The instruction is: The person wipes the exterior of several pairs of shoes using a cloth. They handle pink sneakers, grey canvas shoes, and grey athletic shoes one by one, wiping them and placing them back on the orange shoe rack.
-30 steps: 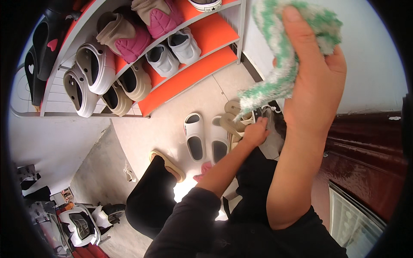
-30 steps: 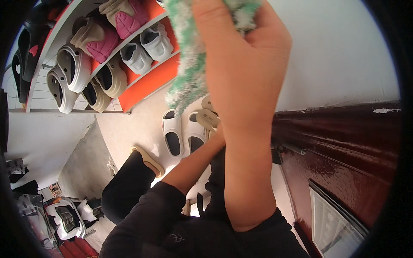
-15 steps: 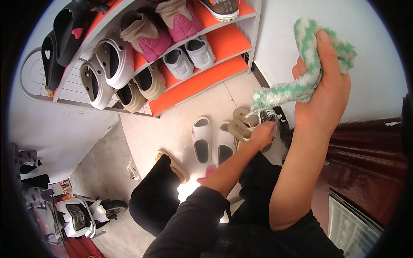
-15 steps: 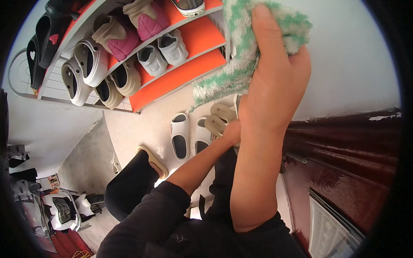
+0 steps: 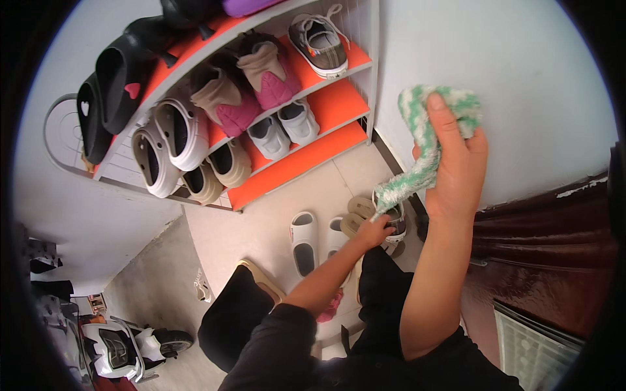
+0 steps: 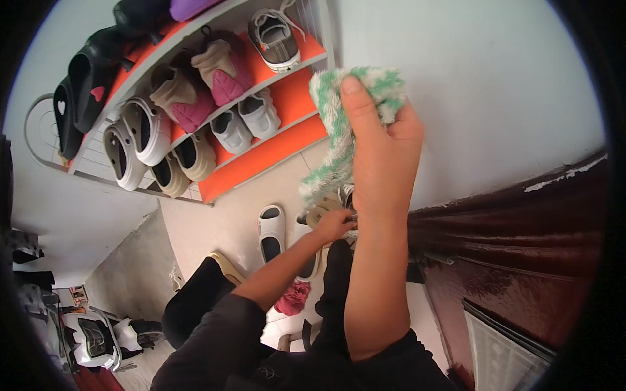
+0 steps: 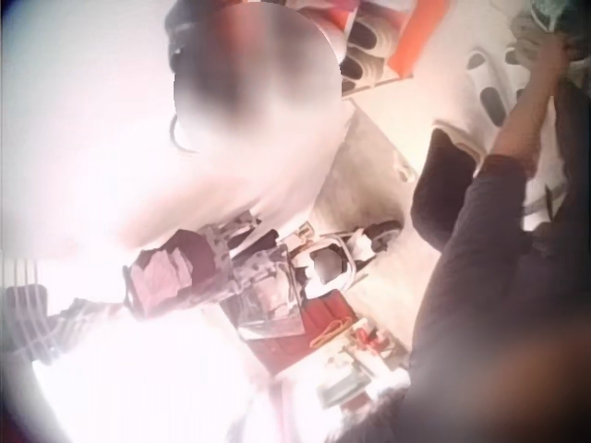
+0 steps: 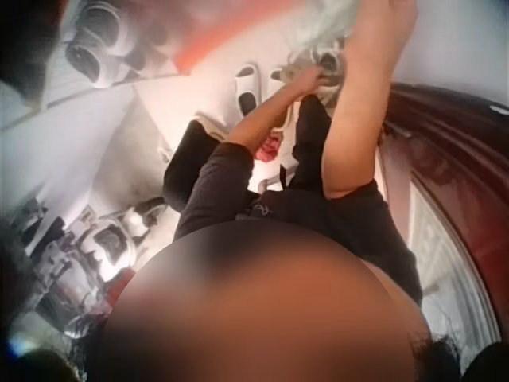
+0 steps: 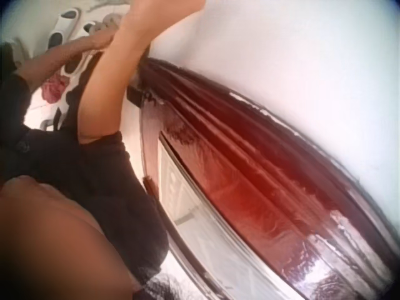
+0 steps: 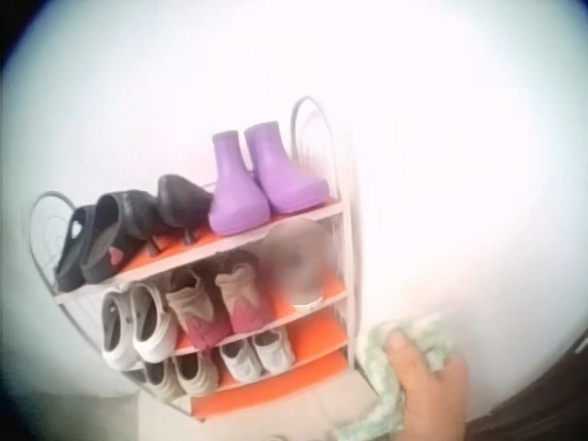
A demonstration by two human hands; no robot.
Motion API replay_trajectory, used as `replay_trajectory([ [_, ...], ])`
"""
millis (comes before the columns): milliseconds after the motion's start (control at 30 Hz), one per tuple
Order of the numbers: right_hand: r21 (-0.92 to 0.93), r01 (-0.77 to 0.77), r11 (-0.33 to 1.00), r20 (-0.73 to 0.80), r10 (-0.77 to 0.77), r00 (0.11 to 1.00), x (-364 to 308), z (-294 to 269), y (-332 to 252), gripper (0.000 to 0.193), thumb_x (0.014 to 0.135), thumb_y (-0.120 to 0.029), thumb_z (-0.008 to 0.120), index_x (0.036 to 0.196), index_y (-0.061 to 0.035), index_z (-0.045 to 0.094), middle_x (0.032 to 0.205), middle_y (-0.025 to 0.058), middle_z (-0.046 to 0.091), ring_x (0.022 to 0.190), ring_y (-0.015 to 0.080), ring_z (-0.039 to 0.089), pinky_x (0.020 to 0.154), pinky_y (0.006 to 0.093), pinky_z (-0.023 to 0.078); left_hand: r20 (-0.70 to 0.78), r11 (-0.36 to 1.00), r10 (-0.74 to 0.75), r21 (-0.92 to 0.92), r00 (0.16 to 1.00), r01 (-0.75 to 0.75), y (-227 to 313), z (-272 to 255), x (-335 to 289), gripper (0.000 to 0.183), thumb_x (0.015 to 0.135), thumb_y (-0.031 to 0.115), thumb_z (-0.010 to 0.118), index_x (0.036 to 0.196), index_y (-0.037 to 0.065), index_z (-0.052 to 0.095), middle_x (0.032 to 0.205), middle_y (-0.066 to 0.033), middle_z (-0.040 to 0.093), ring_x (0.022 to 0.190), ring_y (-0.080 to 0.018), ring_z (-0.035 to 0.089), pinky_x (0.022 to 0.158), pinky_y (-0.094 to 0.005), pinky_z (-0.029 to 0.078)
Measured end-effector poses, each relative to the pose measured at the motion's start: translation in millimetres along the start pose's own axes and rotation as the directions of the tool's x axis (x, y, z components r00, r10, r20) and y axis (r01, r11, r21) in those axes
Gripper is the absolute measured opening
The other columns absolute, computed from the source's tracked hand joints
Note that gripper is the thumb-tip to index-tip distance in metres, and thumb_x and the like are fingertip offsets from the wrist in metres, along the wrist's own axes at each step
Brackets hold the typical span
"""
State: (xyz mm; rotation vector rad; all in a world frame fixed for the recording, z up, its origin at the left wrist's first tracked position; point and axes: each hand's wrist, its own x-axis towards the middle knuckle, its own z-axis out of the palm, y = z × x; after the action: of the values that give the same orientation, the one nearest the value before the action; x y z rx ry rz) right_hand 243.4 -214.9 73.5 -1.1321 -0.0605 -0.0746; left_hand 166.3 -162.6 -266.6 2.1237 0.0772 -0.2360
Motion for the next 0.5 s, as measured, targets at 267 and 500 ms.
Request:
replay_trajectory([
  [267,-0.473,0.105,0.875,0.300,0.047,0.953,7.7,-5.5,24.1,0.033,0.086,-0.030,0.061,0.090,0.0032,0.061,0.072,0.0080,0.063,0.066,0.0116,0.056,0.062,0.0286,0.044,-0.084,0.980,0.177,0.108,0.981,-0.167,105.8,-168.4,-123.8,0.022,0.082,0.020,0.064,0.085,0.001,0.055,0.077,-0.0172,0.052,0.074,-0.0354,0.053,0.065,-0.0409,0.043],
  [500,-0.589,-0.022,0.808,0.382,0.302,0.873,11.7,-4.6,56.1,0.050,0.087,-0.044,0.057,0.103,0.0031,0.062,0.087,0.0125,0.066,0.080,0.0189,0.061,0.075,0.0324,0.046,-0.287,0.888,0.455,0.215,0.843,-0.406,173.6,-231.3,-216.1,0.017,0.078,0.013,0.068,0.079,0.004,0.054,0.072,-0.0123,0.045,0.066,-0.0311,0.047,0.058,-0.0390,0.039],
])
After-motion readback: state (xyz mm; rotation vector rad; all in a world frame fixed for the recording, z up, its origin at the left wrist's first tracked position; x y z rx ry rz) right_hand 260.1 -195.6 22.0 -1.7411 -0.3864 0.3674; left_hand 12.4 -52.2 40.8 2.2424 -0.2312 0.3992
